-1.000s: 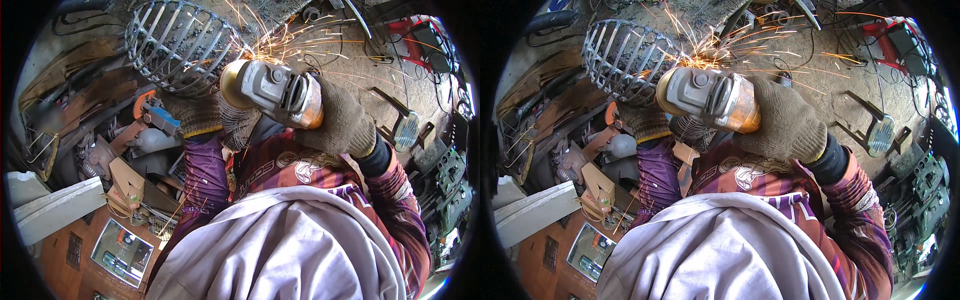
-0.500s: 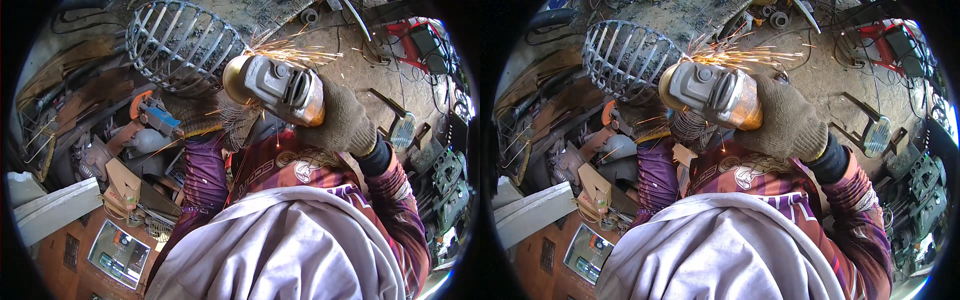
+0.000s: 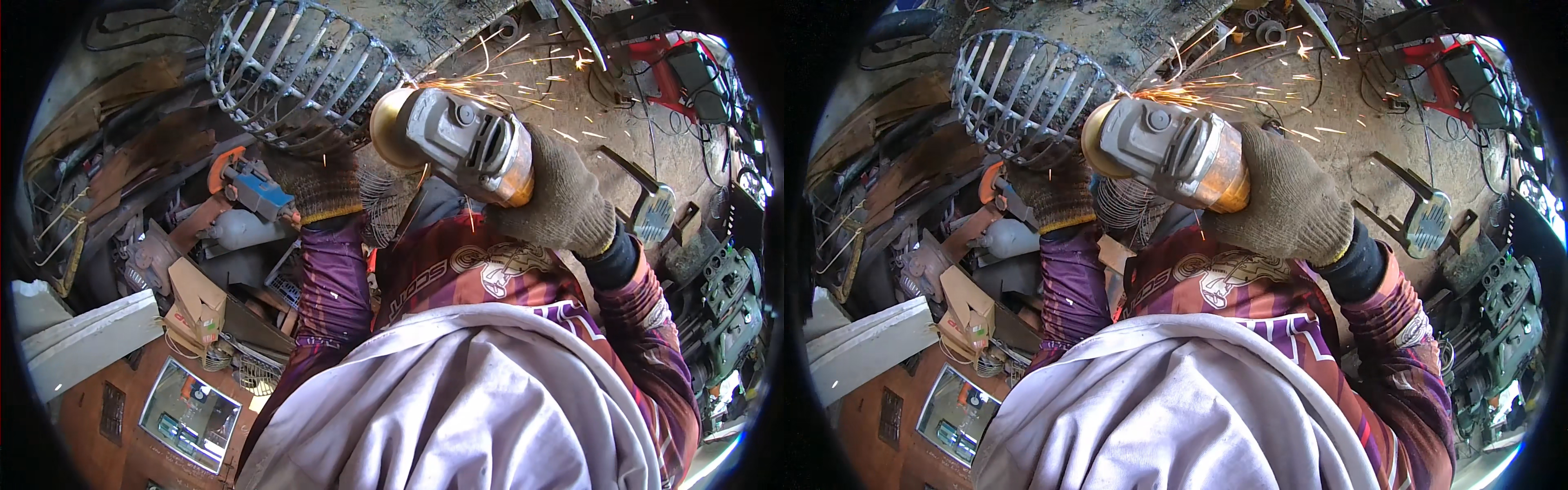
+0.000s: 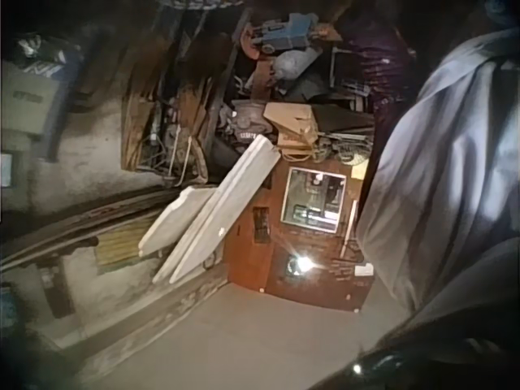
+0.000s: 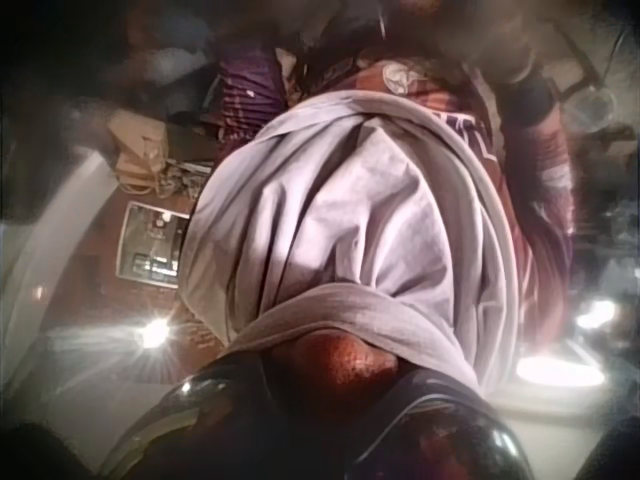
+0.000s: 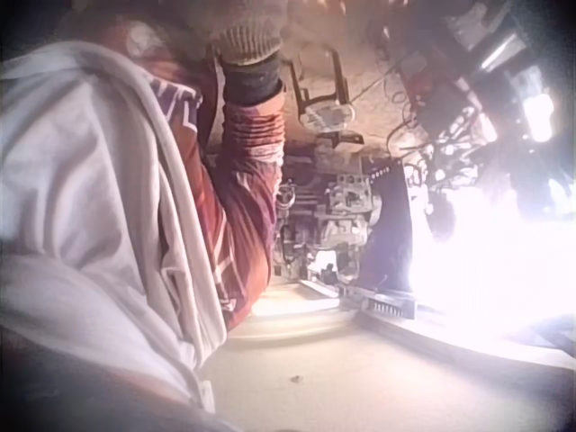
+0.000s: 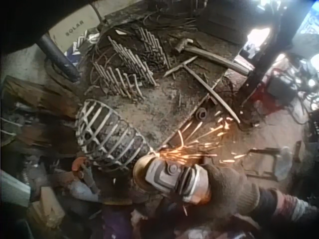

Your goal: The person uses a hand grinder to smooth the edges and welds of a metal wire basket frame, rotating the object to reach different sections.

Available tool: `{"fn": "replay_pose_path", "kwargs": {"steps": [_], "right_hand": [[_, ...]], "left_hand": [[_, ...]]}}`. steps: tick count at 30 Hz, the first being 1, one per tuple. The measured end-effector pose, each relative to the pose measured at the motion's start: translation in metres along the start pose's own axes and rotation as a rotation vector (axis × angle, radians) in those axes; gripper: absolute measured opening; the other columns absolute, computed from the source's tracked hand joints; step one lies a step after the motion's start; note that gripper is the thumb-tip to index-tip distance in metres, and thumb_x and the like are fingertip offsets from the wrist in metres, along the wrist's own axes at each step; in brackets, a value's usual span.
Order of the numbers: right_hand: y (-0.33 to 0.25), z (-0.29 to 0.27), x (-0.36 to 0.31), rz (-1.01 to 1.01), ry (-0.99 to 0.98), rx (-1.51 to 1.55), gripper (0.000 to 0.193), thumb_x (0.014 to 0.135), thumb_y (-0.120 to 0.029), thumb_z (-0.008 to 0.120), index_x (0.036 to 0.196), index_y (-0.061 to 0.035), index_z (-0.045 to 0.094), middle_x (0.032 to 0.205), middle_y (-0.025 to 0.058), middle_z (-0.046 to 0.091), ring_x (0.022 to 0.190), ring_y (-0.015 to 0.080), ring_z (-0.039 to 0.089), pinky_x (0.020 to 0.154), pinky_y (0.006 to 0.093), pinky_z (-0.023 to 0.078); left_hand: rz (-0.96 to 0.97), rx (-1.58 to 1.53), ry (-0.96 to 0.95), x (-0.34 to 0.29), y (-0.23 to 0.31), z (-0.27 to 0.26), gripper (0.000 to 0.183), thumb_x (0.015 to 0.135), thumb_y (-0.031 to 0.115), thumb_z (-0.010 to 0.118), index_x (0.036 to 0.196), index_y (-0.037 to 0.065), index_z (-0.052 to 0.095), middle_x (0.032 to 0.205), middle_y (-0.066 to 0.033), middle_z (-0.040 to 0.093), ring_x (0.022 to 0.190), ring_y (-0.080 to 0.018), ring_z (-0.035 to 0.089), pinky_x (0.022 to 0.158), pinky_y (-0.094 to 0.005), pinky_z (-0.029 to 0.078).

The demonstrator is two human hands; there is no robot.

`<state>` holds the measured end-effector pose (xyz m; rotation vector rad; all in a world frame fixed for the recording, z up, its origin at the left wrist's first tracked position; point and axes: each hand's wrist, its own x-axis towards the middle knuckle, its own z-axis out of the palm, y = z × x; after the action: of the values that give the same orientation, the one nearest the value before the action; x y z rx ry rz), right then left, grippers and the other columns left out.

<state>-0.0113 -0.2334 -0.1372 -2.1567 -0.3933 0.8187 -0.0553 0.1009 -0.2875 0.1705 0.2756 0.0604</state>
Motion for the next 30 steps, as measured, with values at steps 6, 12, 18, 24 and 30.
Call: {"fn": "replay_pose_path", "kwargs": {"steps": [6, 12, 18, 24, 30], "right_hand": [[-0.004, 0.000, 0.002, -0.121, 0.062, 0.104, 0.091, 0.060, -0.023, 0.089, 0.139, -0.0025, 0.049, 0.123, 0.0185, 0.065, 0.113, 0.0336, 0.065, 0.097, 0.0420, 0.052], [-0.012, -0.005, 0.004, -0.007, 0.024, 0.124, 0.088, 0.062, -0.022, 0.088, 0.139, -0.0032, 0.049, 0.122, 0.0179, 0.065, 0.113, 0.0326, 0.065, 0.098, 0.0408, 0.051], [-0.001, 0.001, 0.003, 0.001, 0.014, 0.002, 0.086, 0.063, -0.023, 0.088, 0.137, -0.0032, 0.051, 0.121, 0.0177, 0.066, 0.111, 0.0320, 0.066, 0.097, 0.0405, 0.052], [-0.004, 0.003, 0.000, -0.037, 0.051, -0.069, 0.086, 0.063, -0.024, 0.088, 0.137, -0.0027, 0.051, 0.121, 0.0179, 0.066, 0.111, 0.0322, 0.066, 0.096, 0.0402, 0.052], [-0.010, -0.002, 0.002, -0.025, 0.020, 0.001, 0.084, 0.063, -0.023, 0.088, 0.137, -0.0029, 0.052, 0.121, 0.0180, 0.066, 0.110, 0.0325, 0.067, 0.095, 0.0400, 0.053]], "left_hand": [[0.035, 0.099, -0.026, 0.001, 0.004, -0.011, 0.030, 0.097, 0.048, 0.055, 0.104, 0.020, 0.065, 0.098, 0.0025, 0.065, 0.083, -0.0116, 0.063, 0.066, -0.0292, 0.056], [-0.020, 0.040, -0.151, 0.001, 0.000, -0.004, 0.035, 0.100, 0.048, 0.051, 0.112, 0.018, 0.065, 0.102, 0.0013, 0.066, 0.089, -0.0138, 0.065, 0.076, -0.0311, 0.057], [0.003, -0.020, -0.125, -0.003, -0.002, 0.004, 0.039, 0.102, 0.048, 0.049, 0.120, 0.016, 0.064, 0.115, -0.0038, 0.066, 0.094, -0.0160, 0.066, 0.083, -0.0334, 0.057], [-0.018, -0.052, -0.225, 0.000, 0.000, -0.002, 0.042, 0.103, 0.048, 0.046, 0.124, 0.016, 0.062, 0.122, -0.0080, 0.064, 0.101, -0.0194, 0.066, 0.083, -0.0362, 0.057], [0.036, 0.052, -0.047, 0.001, 0.000, 0.002, 0.047, 0.102, 0.051, 0.044, 0.124, 0.015, 0.063, 0.121, -0.0098, 0.066, 0.100, -0.0229, 0.067, 0.084, -0.0427, 0.057]]}}
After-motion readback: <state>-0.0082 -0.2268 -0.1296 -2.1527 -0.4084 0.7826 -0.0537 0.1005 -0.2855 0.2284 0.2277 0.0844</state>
